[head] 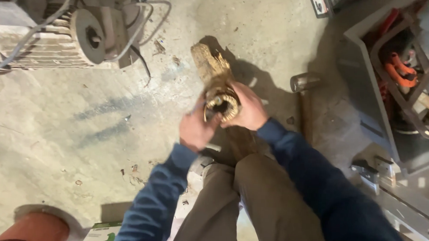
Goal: Dismantling an electric motor stator to remove copper windings using a hammer and a chisel.
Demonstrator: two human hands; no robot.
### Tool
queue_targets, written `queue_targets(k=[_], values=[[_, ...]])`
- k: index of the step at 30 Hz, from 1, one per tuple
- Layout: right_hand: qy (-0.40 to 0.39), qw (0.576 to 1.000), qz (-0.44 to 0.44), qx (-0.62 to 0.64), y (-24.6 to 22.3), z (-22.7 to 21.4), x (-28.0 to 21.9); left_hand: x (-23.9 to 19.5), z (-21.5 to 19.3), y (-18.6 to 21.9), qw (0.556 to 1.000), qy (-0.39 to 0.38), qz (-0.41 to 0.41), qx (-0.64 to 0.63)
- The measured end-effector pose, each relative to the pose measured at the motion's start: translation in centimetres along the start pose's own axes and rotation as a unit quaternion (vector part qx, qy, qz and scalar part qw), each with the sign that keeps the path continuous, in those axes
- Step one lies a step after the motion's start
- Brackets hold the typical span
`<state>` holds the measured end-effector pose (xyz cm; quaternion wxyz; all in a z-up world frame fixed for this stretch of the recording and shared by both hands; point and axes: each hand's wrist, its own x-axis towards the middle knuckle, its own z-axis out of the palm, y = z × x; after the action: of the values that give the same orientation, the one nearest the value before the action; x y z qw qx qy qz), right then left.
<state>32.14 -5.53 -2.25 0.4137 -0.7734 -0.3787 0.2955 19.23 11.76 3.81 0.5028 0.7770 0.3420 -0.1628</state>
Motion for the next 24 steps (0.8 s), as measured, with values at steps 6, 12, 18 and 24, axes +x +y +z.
queue_targets(k=[6, 12, 18, 24], values=[[-0.237, 0.967, -0.073, -0.055, -0.3, -5.4, -2.4, -8.3, 7.1, -3.8, 0.995, -0.01, 0.041, -0.087], [-0.415, 0.894, -0.146, -0.083, -0.1, -6.0, -3.5, -13.9, 11.9, -9.3, 0.954, -0.174, 0.038, -0.241], [-0.428, 0.887, -0.127, -0.119, -1.0, -5.6, -3.6, -10.4, 7.1, -12.0, 0.977, -0.18, 0.037, 0.108], [-0.399, 0.914, -0.036, -0.07, -0.8, -5.6, -5.7, -5.7, 0.0, -9.9, 0.97, -0.063, 0.054, -0.228]])
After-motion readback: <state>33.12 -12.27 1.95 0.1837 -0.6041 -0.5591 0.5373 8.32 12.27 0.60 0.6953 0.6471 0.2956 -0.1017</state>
